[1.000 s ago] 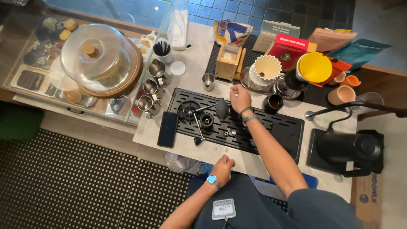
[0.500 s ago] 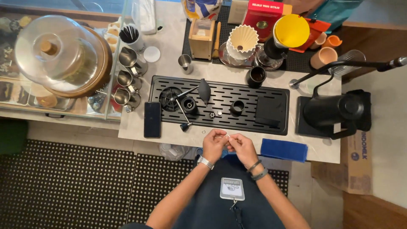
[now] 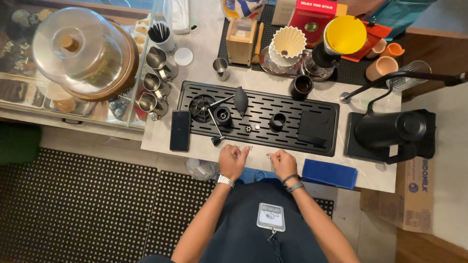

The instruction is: The person disassembles a black cylindrical coffee tool, then uses a small brush to clean a metal component. They place the brush down, pick up the cylinder, and reassemble it with a metal rod and other parts, securing the assembly by hand.

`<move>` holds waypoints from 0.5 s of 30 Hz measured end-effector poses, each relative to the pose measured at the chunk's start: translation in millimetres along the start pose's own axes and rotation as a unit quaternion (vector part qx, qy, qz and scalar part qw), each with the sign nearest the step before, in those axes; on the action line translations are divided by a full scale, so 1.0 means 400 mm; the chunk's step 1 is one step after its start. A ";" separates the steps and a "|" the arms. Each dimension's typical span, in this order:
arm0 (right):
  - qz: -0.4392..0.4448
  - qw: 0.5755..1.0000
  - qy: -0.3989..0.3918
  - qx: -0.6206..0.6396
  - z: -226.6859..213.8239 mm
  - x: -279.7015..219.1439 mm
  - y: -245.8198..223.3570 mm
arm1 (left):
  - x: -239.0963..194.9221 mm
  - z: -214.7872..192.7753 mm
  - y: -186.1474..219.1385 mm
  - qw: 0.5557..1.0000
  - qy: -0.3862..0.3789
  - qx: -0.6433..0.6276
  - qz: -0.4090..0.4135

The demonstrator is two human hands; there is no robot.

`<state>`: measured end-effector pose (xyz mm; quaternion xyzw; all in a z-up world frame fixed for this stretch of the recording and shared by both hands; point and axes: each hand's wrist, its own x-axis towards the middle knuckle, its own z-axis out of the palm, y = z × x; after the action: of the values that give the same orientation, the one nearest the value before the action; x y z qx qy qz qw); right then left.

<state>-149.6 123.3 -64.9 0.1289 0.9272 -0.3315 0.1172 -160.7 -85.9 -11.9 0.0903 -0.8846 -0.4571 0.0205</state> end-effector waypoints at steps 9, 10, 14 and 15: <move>-0.148 0.988 -0.042 0.028 -0.111 -0.071 -0.153 | 0.273 -0.058 -0.122 0.991 0.101 0.012 -0.085; -0.150 0.988 -0.040 0.028 -0.113 -0.076 -0.172 | 0.303 -0.065 -0.126 0.991 0.103 0.011 -0.084; -0.196 0.975 -0.082 0.062 -0.111 -0.112 -0.207 | 0.387 -0.061 -0.166 0.991 0.041 0.126 -0.016; -0.210 0.971 -0.084 0.075 -0.106 -0.117 -0.213 | 0.406 -0.061 -0.183 0.988 0.031 0.152 0.019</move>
<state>-138.1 79.5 31.0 -0.0892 0.8929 -0.4268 0.1126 -307.2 -175.8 -64.6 0.0895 -0.9442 -0.3140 0.0428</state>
